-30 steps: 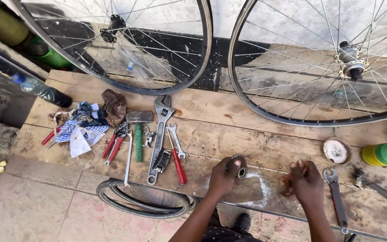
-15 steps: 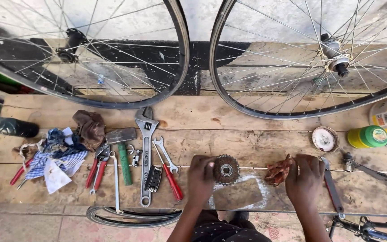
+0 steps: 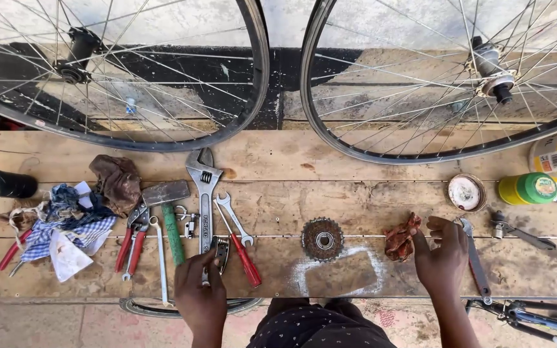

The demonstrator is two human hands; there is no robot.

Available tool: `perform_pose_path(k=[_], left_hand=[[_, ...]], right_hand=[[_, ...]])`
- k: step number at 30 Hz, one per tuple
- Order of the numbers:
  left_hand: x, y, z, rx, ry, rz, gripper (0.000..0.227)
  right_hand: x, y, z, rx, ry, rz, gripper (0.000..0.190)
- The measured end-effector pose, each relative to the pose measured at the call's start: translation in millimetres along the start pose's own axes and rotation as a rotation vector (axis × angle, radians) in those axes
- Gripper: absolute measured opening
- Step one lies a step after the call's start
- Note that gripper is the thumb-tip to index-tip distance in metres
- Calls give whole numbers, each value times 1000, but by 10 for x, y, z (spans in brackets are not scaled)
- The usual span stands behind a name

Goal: Cleaning a bicycle cassette by scraping dirt from between the cogs, dipping it in a cleaning solution, and wiping it with a cloth.

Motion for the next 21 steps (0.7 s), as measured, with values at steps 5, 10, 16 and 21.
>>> perform_pose_path(k=[5, 10, 16, 21], left_hand=[[-1, -20, -16, 13, 87, 35, 10], [84, -6, 91, 84, -132, -37, 18], [461, 30, 752, 322, -225, -239, 52], [951, -76, 1386, 415, 39, -915, 105]], right_hand=[[51, 16, -8, 141, -93, -99, 37], [105, -21, 25, 62, -93, -61, 40], [196, 3, -185, 494, -188, -504, 101], [254, -94, 196, -113, -150, -175, 27]])
Point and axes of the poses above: each hand's wrist, its own y-axis towards the middle knuckle, its own x-axis out of the palm, z = x × y, the point moved 3 cm from there along y, towards the middle knuckle, and after that the axes turned 15 degrees about y, right-handed, at the moved point
